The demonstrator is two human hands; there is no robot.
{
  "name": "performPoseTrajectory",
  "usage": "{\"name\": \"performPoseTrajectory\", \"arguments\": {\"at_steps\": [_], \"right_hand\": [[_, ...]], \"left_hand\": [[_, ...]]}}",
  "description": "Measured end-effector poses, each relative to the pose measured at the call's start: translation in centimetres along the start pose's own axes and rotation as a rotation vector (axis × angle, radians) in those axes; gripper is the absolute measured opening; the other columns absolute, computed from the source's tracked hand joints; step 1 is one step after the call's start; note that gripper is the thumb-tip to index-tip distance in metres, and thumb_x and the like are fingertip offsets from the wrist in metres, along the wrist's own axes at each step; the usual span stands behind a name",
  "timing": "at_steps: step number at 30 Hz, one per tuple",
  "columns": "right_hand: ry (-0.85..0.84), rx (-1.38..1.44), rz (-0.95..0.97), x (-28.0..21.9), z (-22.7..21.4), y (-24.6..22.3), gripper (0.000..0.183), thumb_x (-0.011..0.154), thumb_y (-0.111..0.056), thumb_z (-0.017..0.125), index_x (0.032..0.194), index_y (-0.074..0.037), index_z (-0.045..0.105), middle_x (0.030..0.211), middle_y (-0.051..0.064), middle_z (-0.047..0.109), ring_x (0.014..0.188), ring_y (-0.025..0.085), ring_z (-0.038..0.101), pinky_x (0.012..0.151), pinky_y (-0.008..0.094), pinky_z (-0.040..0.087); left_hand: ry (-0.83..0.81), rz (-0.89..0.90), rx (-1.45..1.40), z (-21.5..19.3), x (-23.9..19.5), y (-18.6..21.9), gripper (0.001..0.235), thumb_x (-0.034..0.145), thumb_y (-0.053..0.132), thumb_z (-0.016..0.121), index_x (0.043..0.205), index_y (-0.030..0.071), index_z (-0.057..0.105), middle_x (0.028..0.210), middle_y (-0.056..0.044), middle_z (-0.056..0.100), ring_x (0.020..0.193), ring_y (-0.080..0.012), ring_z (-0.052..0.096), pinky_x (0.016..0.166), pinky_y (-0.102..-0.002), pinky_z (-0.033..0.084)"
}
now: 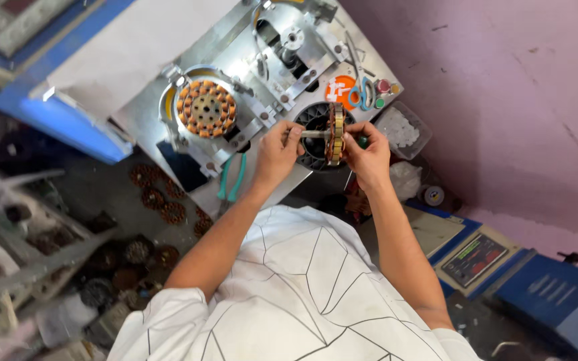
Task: The person works on a fan stator by hand and using a screwdriver. They manipulate wires and small components around the central hub while the stator is held in a workspace.
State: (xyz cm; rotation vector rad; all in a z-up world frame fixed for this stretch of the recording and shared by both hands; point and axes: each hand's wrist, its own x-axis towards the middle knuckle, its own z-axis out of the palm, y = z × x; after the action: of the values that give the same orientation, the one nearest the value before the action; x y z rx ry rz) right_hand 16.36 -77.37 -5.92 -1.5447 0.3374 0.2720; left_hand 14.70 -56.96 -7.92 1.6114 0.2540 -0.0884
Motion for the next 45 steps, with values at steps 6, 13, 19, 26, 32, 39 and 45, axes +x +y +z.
{"name": "performPoseTrajectory", "arguments": {"at_steps": [6, 13, 19, 26, 32, 39, 45], "right_hand": [[-0.148, 0.059, -0.021, 1.5, -0.7, -1.0, 0.005, 0.099, -0.005, 0.067, 0.101, -0.002, 0.065, 0.075, 0.002, 0.068, 0.057, 0.008, 0.061, 0.043, 0.021, 0.038], [-0.145, -0.021, 0.001, 1.4, -0.5, -0.5, 0.006, 0.098, -0.006, 0.069, 0.097, -0.001, 0.068, 0.074, 0.001, 0.066, 0.056, 0.007, 0.057, 0.045, 0.021, 0.039], [-0.151, -0.115, -0.048, 1.6, -0.9, -0.3, 0.010, 0.095, -0.005, 0.073, 0.102, -0.001, 0.067, 0.080, 0.004, 0.065, 0.067, 0.009, 0.057, 0.054, 0.021, 0.041], [0.037, 0.411, -0.208, -1.3, -5.2, -3.2, 0.043, 0.087, 0.015, 0.061, 0.125, -0.001, 0.050, 0.119, 0.015, 0.064, 0.107, 0.025, 0.068, 0.092, 0.032, 0.058], [0.048, 0.445, -0.240, -4.9, -3.3, -6.3, 0.036, 0.108, 0.002, 0.058, 0.130, -0.007, 0.031, 0.115, 0.023, 0.064, 0.103, 0.038, 0.074, 0.093, 0.051, 0.064], [0.087, 0.121, -0.594, -7.0, 0.4, -4.5, 0.059, 0.108, 0.013, 0.068, 0.139, -0.012, 0.024, 0.122, 0.016, 0.058, 0.105, 0.031, 0.075, 0.097, 0.044, 0.062], [0.169, -0.190, -0.770, -7.0, 0.9, -3.4, 0.059, 0.107, 0.012, 0.068, 0.136, -0.012, 0.023, 0.123, 0.020, 0.058, 0.103, 0.031, 0.076, 0.086, 0.033, 0.065]], "left_hand": [[0.247, 0.250, 0.352, 1.7, -0.7, 0.6, 0.025, 0.103, 0.026, 0.059, 0.097, 0.003, 0.067, 0.070, -0.017, 0.066, 0.063, -0.0343, 0.067, 0.056, -0.044, 0.047], [0.218, 0.156, 0.485, 1.5, -1.8, -0.3, 0.033, 0.105, 0.033, 0.058, 0.091, 0.004, 0.065, 0.067, -0.021, 0.062, 0.067, -0.0438, 0.064, 0.057, -0.051, 0.044], [0.151, 0.182, 0.474, 0.6, -2.1, 0.0, 0.025, 0.102, 0.032, 0.064, 0.100, 0.009, 0.072, 0.061, -0.015, 0.061, 0.057, -0.0348, 0.064, 0.054, -0.046, 0.045], [0.144, 0.359, 0.183, -0.4, -2.5, 3.8, 0.031, 0.087, 0.009, 0.075, 0.117, 0.008, 0.071, 0.084, -0.007, 0.065, 0.079, -0.0159, 0.064, 0.074, -0.032, 0.052], [-0.234, 0.422, -0.308, 1.5, -0.6, 3.4, 0.047, 0.085, 0.004, 0.065, 0.132, 0.005, 0.066, 0.152, -0.012, 0.057, 0.155, -0.0273, 0.040, 0.133, -0.040, 0.025], [-0.556, 0.443, -0.410, 0.0, 2.0, 1.5, 0.045, 0.094, 0.004, 0.067, 0.139, 0.005, 0.064, 0.163, -0.012, 0.047, 0.164, -0.0286, 0.025, 0.139, -0.046, 0.019], [-0.580, 0.437, -0.420, -0.3, 2.5, 1.3, 0.038, 0.099, 0.004, 0.074, 0.136, 0.002, 0.067, 0.153, -0.011, 0.055, 0.151, -0.0262, 0.041, 0.129, -0.040, 0.033]]}}
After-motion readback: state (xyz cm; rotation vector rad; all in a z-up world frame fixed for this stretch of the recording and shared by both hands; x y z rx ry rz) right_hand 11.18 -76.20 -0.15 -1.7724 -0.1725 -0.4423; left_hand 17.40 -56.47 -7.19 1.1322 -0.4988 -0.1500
